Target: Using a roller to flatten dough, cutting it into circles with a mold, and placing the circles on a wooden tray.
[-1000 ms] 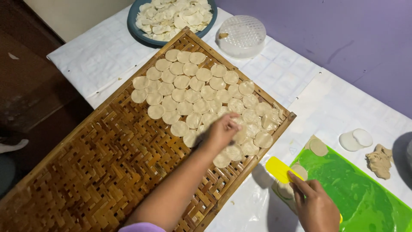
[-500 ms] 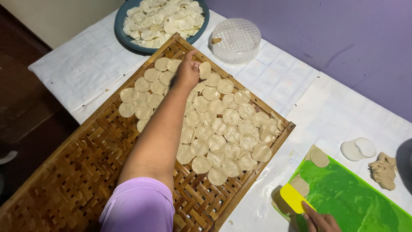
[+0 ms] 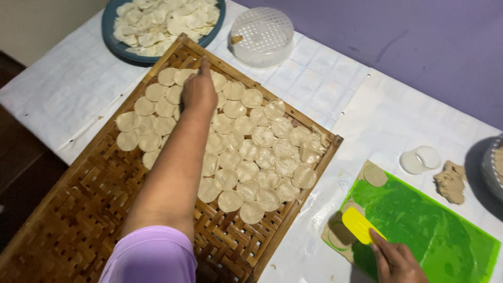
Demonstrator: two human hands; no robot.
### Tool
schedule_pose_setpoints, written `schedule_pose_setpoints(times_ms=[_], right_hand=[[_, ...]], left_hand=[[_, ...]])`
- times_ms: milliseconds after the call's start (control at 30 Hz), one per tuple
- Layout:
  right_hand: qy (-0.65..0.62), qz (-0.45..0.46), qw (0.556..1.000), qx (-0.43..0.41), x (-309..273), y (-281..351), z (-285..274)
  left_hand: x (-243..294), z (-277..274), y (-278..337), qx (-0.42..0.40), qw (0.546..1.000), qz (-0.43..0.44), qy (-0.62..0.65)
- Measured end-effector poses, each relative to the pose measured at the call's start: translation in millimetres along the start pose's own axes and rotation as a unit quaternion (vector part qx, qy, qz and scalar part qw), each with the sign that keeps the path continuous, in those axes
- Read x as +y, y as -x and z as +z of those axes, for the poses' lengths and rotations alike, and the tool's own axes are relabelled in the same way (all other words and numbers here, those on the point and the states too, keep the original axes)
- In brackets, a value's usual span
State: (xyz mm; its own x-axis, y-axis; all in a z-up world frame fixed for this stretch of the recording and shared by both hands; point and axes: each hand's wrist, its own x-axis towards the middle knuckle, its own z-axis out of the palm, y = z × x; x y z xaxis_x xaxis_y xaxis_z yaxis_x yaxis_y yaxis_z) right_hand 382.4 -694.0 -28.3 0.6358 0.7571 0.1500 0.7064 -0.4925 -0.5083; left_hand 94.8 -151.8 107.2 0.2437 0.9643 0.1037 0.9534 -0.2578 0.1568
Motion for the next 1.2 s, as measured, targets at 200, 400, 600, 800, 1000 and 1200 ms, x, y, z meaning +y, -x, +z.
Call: schedule_pose_setpoints(times_ms=[200, 400, 600, 800, 1000, 1200], right_hand=[[0.15, 0.157, 0.973, -0.074, -66, -13, -50], [0.195, 0.224, 0.951, -0.084, -48, -45, -53], [0.299, 0.131, 0.942, -0.075, -3, -85, -4], [0.34, 0.118, 0.932, -0.031, 18, -111, 16], [0.072, 0.213, 0.974, -0.021, -13, -111, -12], [-0.04, 0.128, 0.99, 0.05, -49, -107, -32]], left_hand=[[8, 13, 28, 0.095, 0.994, 0.045, 0.022], [96, -28, 162, 0.01, 0.98, 0.087, 0.178], [138, 14, 257, -0.067, 0.944, 0.19, 0.261], [135, 61, 306, -0.012, 0.909, 0.27, 0.317], [131, 53, 316, -0.134, 0.859, 0.134, 0.476], [148, 80, 303, -0.27, 0.62, -0.085, 0.731]])
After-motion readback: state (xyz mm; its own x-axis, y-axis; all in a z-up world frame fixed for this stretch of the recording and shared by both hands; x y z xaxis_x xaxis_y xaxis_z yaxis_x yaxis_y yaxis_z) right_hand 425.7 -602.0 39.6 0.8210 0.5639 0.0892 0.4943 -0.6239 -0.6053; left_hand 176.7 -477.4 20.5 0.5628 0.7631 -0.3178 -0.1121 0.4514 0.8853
